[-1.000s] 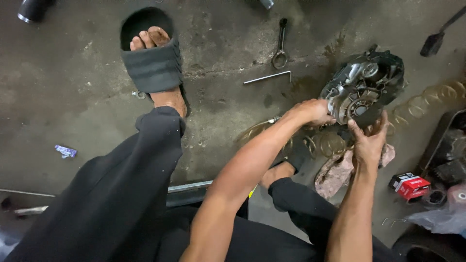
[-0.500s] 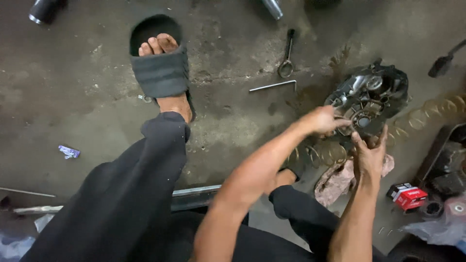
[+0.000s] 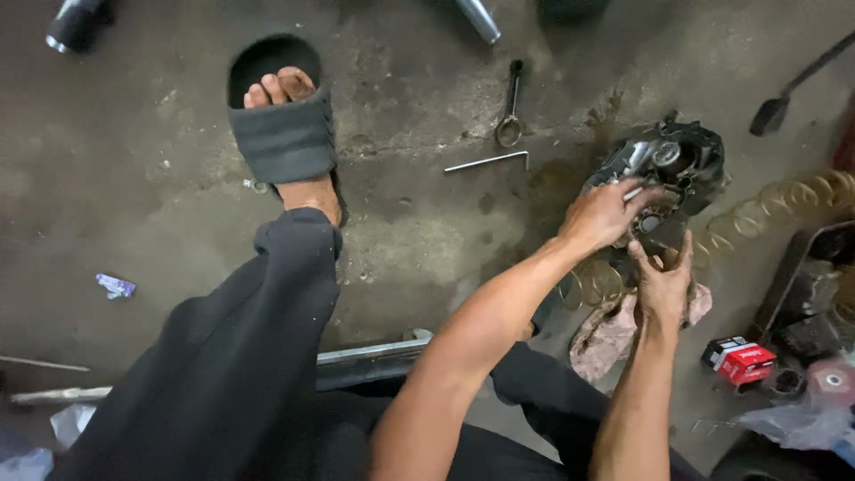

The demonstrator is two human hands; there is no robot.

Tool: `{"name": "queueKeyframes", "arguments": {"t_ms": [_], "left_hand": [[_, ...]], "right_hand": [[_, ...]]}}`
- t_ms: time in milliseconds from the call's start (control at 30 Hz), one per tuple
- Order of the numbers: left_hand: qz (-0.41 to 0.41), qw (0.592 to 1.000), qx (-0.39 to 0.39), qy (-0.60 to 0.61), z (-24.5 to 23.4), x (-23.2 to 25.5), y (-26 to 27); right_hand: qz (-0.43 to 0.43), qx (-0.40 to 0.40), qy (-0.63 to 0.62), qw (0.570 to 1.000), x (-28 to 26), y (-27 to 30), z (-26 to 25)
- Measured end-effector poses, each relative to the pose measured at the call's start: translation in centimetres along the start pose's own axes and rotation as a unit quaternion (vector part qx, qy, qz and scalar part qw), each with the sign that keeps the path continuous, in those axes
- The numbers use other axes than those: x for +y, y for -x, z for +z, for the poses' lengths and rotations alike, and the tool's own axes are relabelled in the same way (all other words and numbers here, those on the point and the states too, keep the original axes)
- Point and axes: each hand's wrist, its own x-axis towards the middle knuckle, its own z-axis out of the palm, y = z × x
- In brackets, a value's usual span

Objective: The person carries a mechanical assembly into a workshop, places it on the floor, and uses an Allen key to tighten bolts on the component. They then dip a brush into a tray of dark liquid and apply it to the assembly's surfaces.

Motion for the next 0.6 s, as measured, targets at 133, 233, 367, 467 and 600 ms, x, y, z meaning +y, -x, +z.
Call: {"name": "queueKeyframes", "arguments": {"t_ms": [133,233,367,467,600], "left_hand": [[0.038,0.997,0.023,0.063,-0.9,1.8,0.3],[0.03,0.998,-0.002,0.061,-1.6,2.6,0.0],[-0.011,0.997,0.031,0.076,-1.2,1.6,-1.3],[-0.004,0.999,-0.016,0.043,-3.7,3.7,-0.3],[0.07,0.988,0.006,0.136,-3.9,4.9,0.1]], "right_hand": [[-0.022,0.01,0.007,1.0,-1.7,1.2,0.6],[-0.026,0.012,0.009,1.0,-2.8,1.4,1.2],[-0.02,0.017,0.02,0.999,-0.3,0.3,0.4],[-0.018,0.008,-0.007,1.0,-0.8,0.5,0.9],[-0.006,-0.017,-0.013,1.0,-1.4,0.8,0.9]]}}
